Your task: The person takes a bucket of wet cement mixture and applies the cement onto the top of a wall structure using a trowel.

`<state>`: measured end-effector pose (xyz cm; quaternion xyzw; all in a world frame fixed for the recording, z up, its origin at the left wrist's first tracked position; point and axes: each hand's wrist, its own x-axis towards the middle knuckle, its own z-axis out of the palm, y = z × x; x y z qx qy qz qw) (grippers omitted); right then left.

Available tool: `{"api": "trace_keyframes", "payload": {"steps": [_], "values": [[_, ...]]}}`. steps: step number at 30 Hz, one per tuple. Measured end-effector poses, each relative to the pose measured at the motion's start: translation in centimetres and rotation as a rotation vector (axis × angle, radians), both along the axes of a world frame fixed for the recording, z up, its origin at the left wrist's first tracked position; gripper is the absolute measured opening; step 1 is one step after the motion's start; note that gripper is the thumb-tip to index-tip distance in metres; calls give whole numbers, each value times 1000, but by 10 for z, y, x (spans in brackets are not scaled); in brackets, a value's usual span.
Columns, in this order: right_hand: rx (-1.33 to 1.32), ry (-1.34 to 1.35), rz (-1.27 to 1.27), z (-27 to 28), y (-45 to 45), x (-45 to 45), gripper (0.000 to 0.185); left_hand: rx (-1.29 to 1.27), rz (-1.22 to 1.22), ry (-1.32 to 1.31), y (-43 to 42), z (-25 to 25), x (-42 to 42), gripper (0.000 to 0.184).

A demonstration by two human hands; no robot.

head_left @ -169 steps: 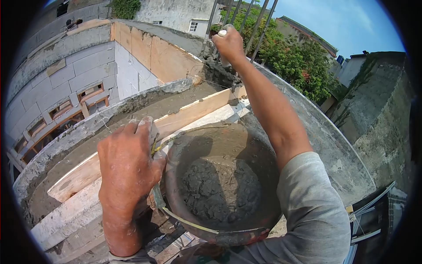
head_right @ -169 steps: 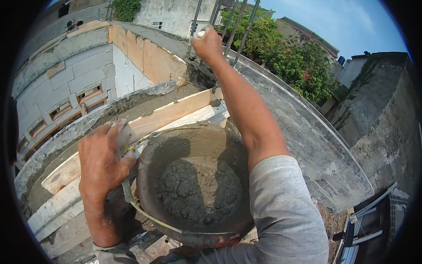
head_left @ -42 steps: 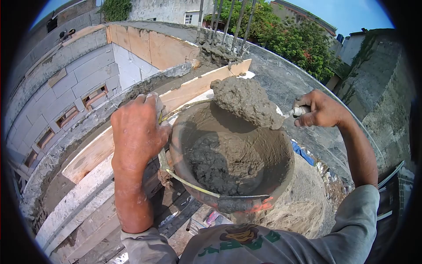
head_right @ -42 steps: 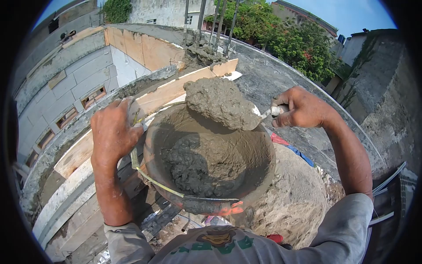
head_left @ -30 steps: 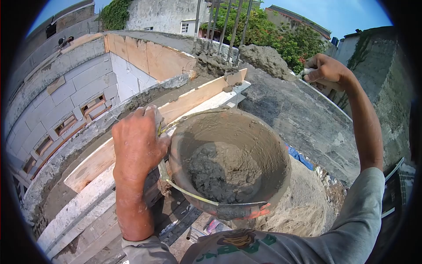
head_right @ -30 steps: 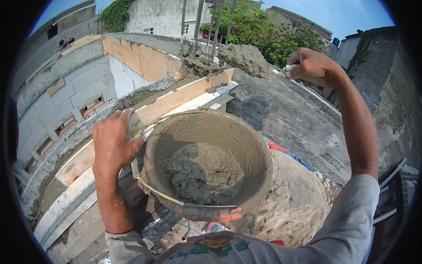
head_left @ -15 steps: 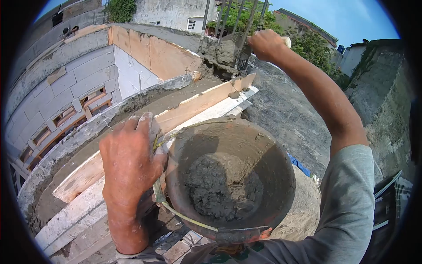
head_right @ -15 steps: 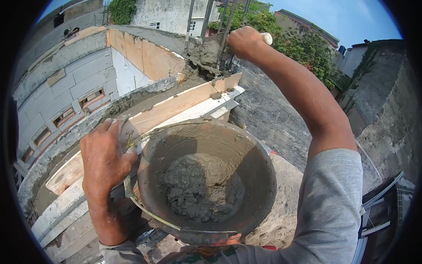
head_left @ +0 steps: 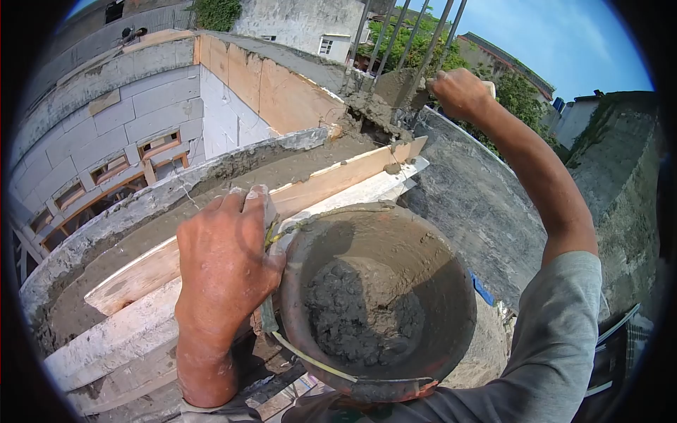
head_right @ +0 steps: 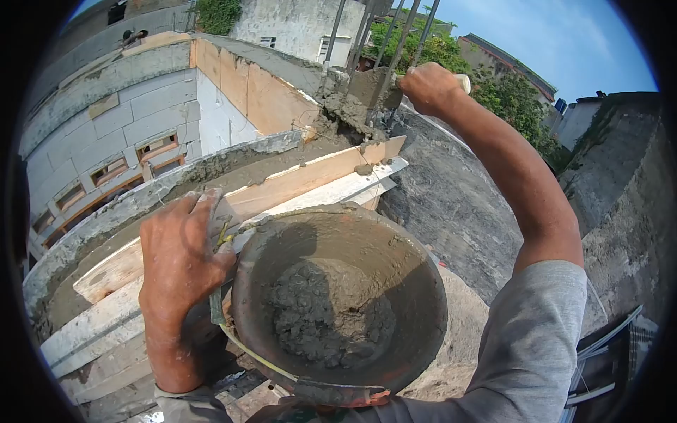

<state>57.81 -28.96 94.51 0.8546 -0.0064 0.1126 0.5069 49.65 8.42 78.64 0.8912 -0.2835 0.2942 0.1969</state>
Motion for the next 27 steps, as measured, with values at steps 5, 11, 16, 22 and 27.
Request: {"api": "trace_keyframes", "payload": {"steps": [5, 11, 16, 22, 27], "values": [[-104, -22, 113, 40, -23, -15, 8, 19, -22, -110, 1, 0, -2, 56], [20, 9, 34, -1, -4, 10, 8, 19, -30, -13, 1, 3, -2, 58], [-51, 186, 43, 9, -12, 11, 6, 23, -23, 26, 3, 4, -1, 61], [29, 69, 13, -8, -9, 24, 7, 15, -10, 72, 2, 5, -1, 63], [-11, 176, -54, -17, -6, 24, 8, 24, -18, 48, 2, 4, -1, 62]]}}
